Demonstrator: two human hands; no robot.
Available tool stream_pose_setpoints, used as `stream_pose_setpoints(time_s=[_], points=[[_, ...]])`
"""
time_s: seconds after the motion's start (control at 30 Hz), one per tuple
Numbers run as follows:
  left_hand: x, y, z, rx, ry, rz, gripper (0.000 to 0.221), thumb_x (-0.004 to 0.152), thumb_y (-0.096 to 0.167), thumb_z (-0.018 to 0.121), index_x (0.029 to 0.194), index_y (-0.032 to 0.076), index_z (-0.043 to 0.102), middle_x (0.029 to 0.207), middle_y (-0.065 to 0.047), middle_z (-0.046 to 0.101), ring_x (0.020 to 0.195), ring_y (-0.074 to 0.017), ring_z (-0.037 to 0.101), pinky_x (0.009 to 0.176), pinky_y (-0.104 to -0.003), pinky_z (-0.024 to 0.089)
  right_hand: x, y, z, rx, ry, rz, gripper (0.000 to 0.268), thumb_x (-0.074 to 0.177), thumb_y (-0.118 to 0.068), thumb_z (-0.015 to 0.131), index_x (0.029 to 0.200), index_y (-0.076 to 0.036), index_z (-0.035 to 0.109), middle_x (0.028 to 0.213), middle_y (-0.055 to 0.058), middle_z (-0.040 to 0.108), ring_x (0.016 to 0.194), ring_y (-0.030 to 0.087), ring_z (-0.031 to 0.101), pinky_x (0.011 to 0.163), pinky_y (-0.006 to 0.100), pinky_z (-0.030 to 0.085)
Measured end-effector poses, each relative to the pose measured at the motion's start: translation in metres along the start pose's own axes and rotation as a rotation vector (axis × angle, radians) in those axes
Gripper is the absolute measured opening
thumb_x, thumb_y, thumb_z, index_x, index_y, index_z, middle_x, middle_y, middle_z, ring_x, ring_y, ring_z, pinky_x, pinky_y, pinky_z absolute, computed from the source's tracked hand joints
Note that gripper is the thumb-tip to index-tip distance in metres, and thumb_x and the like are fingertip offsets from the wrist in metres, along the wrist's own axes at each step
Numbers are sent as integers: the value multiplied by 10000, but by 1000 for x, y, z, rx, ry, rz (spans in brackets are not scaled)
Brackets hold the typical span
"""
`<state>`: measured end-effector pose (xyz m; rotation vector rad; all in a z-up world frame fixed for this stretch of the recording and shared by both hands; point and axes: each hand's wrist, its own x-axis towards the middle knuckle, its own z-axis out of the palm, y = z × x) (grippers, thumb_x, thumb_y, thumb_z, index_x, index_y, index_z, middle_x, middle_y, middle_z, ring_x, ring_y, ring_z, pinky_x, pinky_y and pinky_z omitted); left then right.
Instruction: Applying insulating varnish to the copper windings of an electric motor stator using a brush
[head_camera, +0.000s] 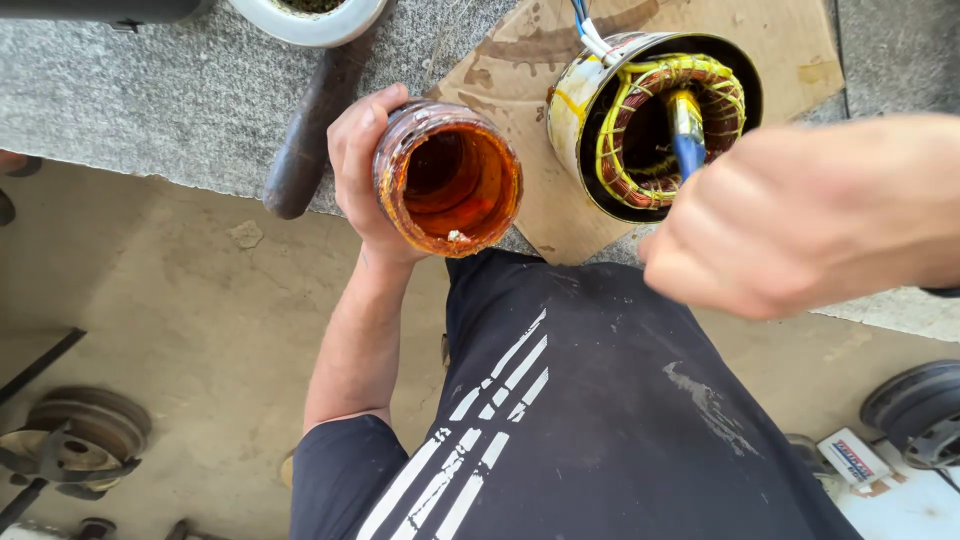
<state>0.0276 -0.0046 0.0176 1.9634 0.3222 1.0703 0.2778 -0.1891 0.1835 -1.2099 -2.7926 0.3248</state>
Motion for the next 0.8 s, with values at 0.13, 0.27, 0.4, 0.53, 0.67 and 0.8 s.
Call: stream_pose_setpoints(time_s=[0.13,0.27,0.4,0.53,0.67,0.8], points=[[2,0,-2,-6,-65,15,691,951,337,758,1488,99,394,1326,-240,570,1201,-353,608,1070,-502,560,5,-13,6,-81,-189,403,435,1064,-402,492,737,-128,403,511,7,324,442,237,393,478,374,213],[2,2,-2,-34,-50,7,551,1018,232,698,1470,109,408,1318,-243,573,1195,-355,603,1065,-500,564,2,-14,4,622,249,1302,373,1243,-328,753,1035,-35,657,723,57,493,604,185,428,531,355,310],[-11,-8,1,-22,41,29,470,1060,3,606,1464,159,423,1274,-237,598,1139,-351,630,1029,-481,587,-13,-33,15,838,499,1432,388,1240,-310,561,1129,59,613,809,154,603,684,197,665,515,269,490],[-22,-18,1,-165,83,-49,369,1082,136,514,1446,152,457,1275,-259,581,1170,-381,612,1039,-527,566,-70,-35,42,763,212,1127,303,1014,-364,579,953,-68,601,785,117,666,775,270,711,678,369,607],[-32,-26,2,-328,132,-153,329,1108,206,401,1412,160,517,1257,-263,576,1118,-411,610,989,-560,573,-37,-24,-4,22,409,94,291,1031,-147,601,838,43,494,673,171,467,492,270,477,466,437,524],[-29,-24,-3,-218,83,-126,322,1111,193,442,1429,157,484,1268,-252,585,1169,-374,607,1033,-532,573,-47,-61,34,-41,434,274,304,1034,-207,639,841,7,541,751,150,576,581,261,586,588,386,581]])
